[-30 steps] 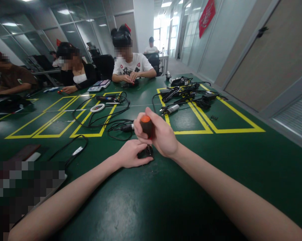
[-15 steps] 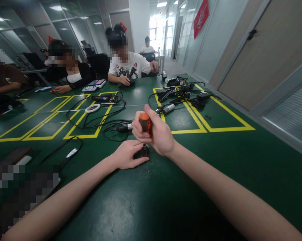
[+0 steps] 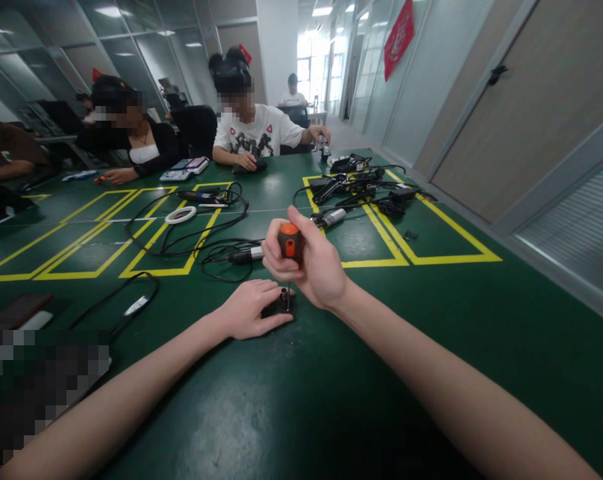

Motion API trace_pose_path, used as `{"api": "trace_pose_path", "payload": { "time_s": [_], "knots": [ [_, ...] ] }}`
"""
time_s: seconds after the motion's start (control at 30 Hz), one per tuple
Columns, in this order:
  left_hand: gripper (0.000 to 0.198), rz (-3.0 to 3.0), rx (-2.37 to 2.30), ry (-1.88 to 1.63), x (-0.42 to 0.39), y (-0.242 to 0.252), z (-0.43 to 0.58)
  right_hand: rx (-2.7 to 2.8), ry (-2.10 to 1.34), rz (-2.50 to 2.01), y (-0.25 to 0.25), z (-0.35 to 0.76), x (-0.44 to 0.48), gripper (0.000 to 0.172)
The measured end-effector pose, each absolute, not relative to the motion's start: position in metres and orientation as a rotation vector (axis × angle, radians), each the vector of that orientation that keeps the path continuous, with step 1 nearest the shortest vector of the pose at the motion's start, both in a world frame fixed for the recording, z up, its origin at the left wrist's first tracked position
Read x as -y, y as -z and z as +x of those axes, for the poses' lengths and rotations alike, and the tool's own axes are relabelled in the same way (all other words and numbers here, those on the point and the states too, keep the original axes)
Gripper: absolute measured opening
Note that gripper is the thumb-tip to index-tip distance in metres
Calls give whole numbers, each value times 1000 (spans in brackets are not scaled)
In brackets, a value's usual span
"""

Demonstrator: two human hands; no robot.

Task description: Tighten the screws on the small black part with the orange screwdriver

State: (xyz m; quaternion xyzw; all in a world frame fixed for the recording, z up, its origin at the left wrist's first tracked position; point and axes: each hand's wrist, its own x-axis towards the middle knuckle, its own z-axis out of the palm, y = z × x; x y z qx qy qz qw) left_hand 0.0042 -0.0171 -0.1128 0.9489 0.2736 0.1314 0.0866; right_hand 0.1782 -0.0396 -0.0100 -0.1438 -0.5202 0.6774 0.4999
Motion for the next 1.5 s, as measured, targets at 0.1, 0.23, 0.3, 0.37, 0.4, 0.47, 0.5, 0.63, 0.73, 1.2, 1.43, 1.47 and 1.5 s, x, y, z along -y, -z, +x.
{"api": "trace_pose_path", "payload": {
  "time_s": [0.1,0.23,0.3,0.37,0.4,0.47,0.5,0.63,0.73,1.2,1.43,1.47,1.5],
  "knots": [
    [43,2839,-817,-378,17,112,4,1245,-1644,-309,12,179,41,46],
    [45,2821,-804,-379,17,112,4,1252,-1607,-308,11,176,44,41],
    [45,2806,-798,-385,17,112,4,1263,-1591,-332,10,176,44,45],
    [44,2798,-800,-382,17,112,4,1279,-1610,-343,8,176,43,54],
    [43,2800,-803,-379,17,112,4,1287,-1631,-338,8,177,43,59],
    [42,2808,-806,-379,16,112,4,1302,-1671,-312,9,178,43,62],
    [42,2812,-807,-386,16,113,4,1307,-1681,-297,9,178,44,61],
    [44,2803,-797,-425,15,115,2,1303,-1666,-276,11,178,48,45],
    [44,2786,-784,-434,15,116,2,1301,-1644,-286,10,177,47,38],
    [46,2785,-777,-437,15,115,1,1313,-1592,-260,10,175,48,35],
    [46,2817,-828,-374,16,113,3,1290,-1635,-313,6,180,42,49],
    [46,2819,-835,-370,17,112,3,1278,-1646,-293,7,181,42,48],
    [45,2818,-838,-368,17,112,4,1270,-1651,-271,8,181,42,46]
  ]
}}
